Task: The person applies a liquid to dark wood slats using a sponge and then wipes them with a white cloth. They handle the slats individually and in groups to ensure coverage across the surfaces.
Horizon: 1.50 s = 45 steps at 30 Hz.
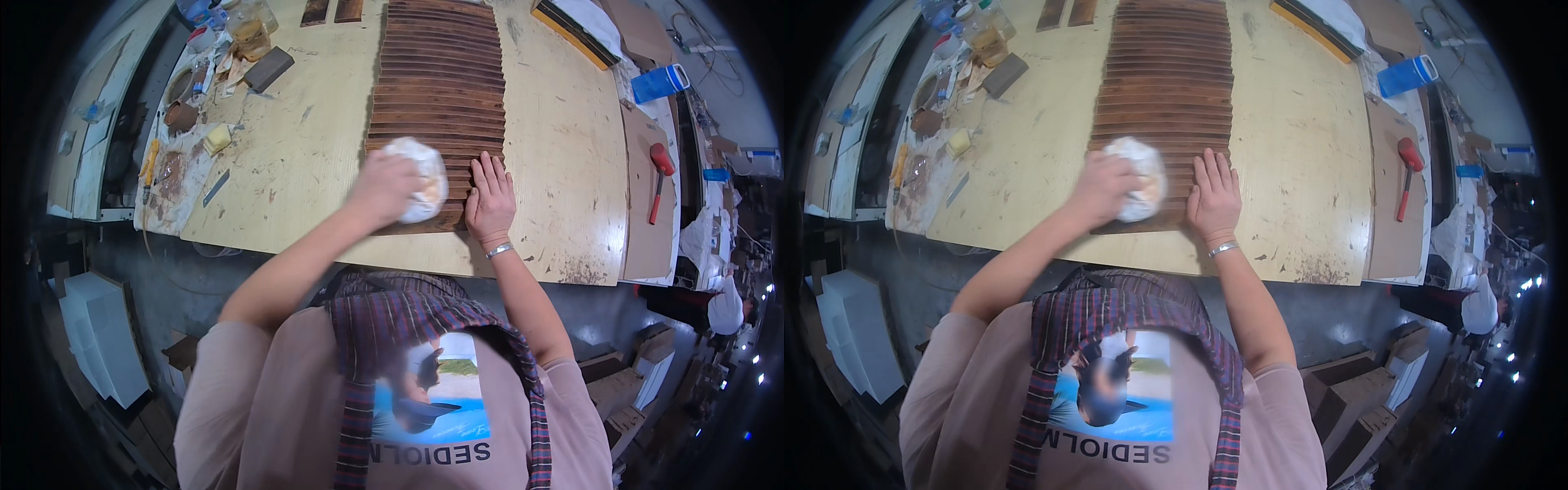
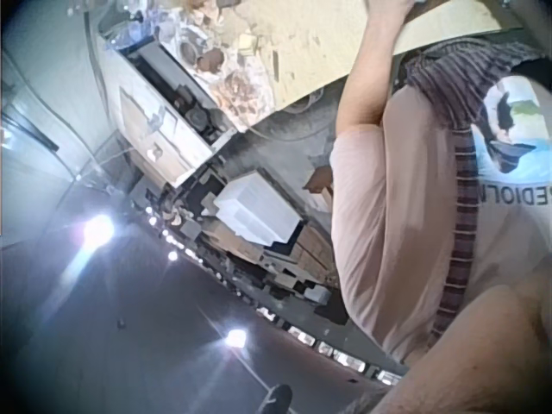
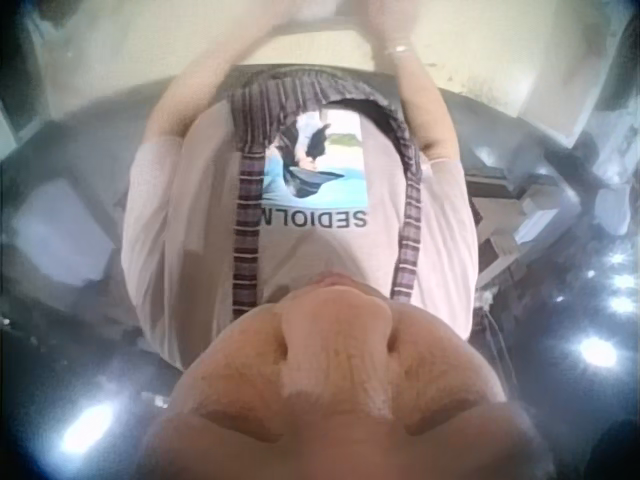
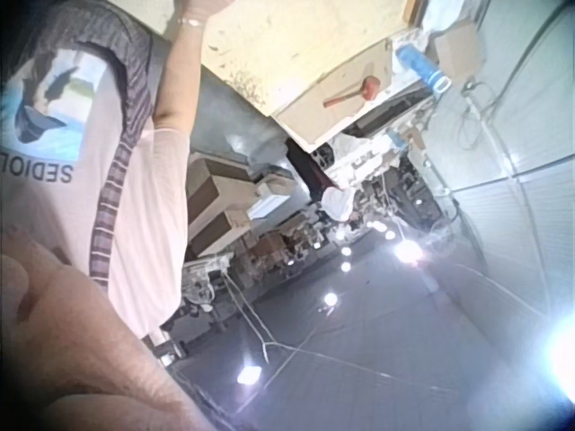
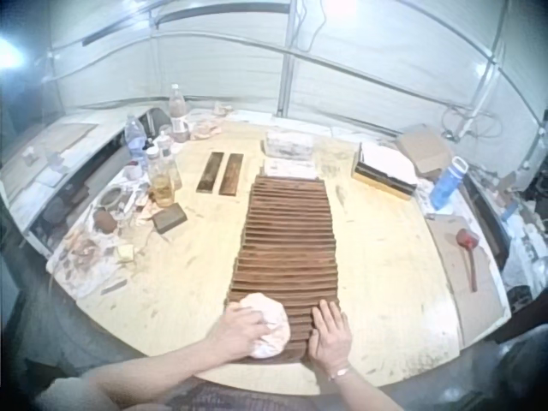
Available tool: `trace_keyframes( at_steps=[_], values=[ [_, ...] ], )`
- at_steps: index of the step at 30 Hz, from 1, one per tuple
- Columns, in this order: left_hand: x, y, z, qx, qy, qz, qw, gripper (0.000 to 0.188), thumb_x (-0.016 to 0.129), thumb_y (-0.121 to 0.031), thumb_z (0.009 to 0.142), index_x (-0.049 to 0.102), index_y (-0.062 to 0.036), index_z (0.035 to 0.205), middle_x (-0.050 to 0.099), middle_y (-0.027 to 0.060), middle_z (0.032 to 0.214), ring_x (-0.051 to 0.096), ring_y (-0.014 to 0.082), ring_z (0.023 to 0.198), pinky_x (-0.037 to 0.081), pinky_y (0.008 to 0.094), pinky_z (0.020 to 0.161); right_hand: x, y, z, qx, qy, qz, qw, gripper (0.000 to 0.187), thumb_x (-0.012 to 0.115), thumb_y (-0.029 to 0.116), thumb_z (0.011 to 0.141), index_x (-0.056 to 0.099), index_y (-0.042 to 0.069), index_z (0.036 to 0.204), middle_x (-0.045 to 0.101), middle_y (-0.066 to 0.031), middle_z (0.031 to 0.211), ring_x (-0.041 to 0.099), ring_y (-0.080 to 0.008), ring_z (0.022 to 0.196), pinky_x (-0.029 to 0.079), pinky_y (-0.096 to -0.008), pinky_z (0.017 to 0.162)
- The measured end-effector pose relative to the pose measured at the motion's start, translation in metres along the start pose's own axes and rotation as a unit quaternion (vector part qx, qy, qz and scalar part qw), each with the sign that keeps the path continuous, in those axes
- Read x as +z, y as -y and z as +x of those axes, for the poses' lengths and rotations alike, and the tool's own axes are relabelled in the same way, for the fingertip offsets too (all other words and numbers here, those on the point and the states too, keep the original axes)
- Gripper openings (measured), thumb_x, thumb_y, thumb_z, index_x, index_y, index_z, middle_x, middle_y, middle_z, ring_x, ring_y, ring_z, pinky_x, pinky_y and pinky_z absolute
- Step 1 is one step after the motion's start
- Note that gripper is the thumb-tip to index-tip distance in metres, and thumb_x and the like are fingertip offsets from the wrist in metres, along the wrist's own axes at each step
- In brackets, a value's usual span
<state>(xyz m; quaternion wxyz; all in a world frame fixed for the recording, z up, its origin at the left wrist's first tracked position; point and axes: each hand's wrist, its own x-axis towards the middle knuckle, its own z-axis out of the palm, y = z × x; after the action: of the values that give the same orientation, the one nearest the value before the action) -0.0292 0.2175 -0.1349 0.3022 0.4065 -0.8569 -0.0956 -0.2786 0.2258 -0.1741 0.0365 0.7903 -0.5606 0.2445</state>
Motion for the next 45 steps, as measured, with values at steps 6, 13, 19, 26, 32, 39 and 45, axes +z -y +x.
trace_keyframes(
  at_steps=[6, 13, 19, 26, 32, 39, 45],
  values=[
    [0.007, -0.004, 0.000, -0.008, -0.016, 0.025, 1.000, 0.018, 0.067, -0.010, 0.069, 0.075, -0.0135, 0.085, 0.059, 0.0038, 0.079, 0.061, 0.0225, 0.085, 0.043, 0.0379, 0.080, -0.006, 0.008, 0.003, 0.002, 0.000, 0.002, 1.000, 0.051, 0.049, 0.015, 0.092, 0.055, 0.011, 0.143, 0.047, -0.0088, 0.154, 0.045, -0.0312, 0.141, 0.034, -0.0486, 0.116],
    [0.012, -0.003, 0.010, 0.020, -0.007, -0.024, 1.000, 0.018, 0.065, -0.010, 0.072, 0.075, -0.0130, 0.087, 0.060, 0.0049, 0.083, 0.060, 0.0247, 0.084, 0.044, 0.0415, 0.081, -0.004, 0.003, 0.001, 0.016, 0.021, -0.004, 1.000, 0.053, 0.049, 0.016, 0.091, 0.055, 0.011, 0.143, 0.047, -0.0090, 0.154, 0.043, -0.0319, 0.142, 0.034, -0.0493, 0.116],
    [0.011, -0.015, 0.005, -0.036, -0.036, 0.009, 0.999, 0.019, 0.063, -0.010, 0.075, 0.075, -0.0128, 0.089, 0.059, 0.0040, 0.083, 0.060, 0.0245, 0.084, 0.044, 0.0422, 0.080, -0.003, 0.005, 0.003, 0.005, 0.011, 0.015, 1.000, 0.052, 0.051, 0.017, 0.091, 0.055, 0.011, 0.142, 0.047, -0.0091, 0.154, 0.044, -0.0323, 0.141, 0.035, -0.0500, 0.115],
    [-0.014, -0.030, -0.032, -0.021, 0.009, -0.034, 0.999, 0.018, 0.065, -0.008, 0.075, 0.074, -0.0143, 0.089, 0.058, 0.0021, 0.082, 0.060, 0.0214, 0.084, 0.043, 0.0373, 0.075, -0.006, 0.006, 0.004, -0.003, -0.005, 0.010, 1.000, 0.051, 0.056, 0.016, 0.086, 0.058, 0.007, 0.136, 0.051, -0.0129, 0.150, 0.048, -0.0358, 0.137, 0.038, -0.0536, 0.112],
    [0.033, -0.059, -0.001, 0.003, -0.042, -0.034, 0.999, 0.018, 0.062, -0.002, 0.074, 0.070, -0.0095, 0.088, 0.061, 0.0043, 0.086, 0.060, 0.0243, 0.086, 0.043, 0.0393, 0.076, -0.002, 0.003, 0.004, -0.011, 0.004, 0.019, 1.000, 0.054, 0.057, 0.016, 0.085, 0.057, 0.007, 0.138, 0.049, -0.0133, 0.151, 0.047, -0.0358, 0.138, 0.037, -0.0542, 0.112],
    [-0.031, -0.012, -0.069, -0.052, -0.026, -0.005, 0.998, 0.025, 0.063, 0.001, 0.072, 0.074, -0.0127, 0.091, 0.066, 0.0027, 0.088, 0.063, 0.0239, 0.087, 0.045, 0.0394, 0.078, -0.004, 0.004, 0.001, -0.008, -0.004, 0.009, 1.000, 0.054, 0.058, 0.016, 0.085, 0.057, 0.006, 0.137, 0.049, -0.0136, 0.151, 0.046, -0.0348, 0.139, 0.037, -0.0541, 0.112],
    [-0.066, -0.004, -0.075, -0.172, -0.103, 0.050, 0.978, 0.027, 0.062, 0.005, 0.068, 0.072, -0.0097, 0.088, 0.063, 0.0059, 0.082, 0.061, 0.0274, 0.085, 0.045, 0.0413, 0.080, -0.006, 0.002, 0.002, 0.012, 0.002, 0.007, 1.000, 0.055, 0.055, 0.016, 0.086, 0.056, 0.010, 0.141, 0.049, -0.0109, 0.152, 0.046, -0.0331, 0.140, 0.036, -0.0515, 0.113]
  ],
)
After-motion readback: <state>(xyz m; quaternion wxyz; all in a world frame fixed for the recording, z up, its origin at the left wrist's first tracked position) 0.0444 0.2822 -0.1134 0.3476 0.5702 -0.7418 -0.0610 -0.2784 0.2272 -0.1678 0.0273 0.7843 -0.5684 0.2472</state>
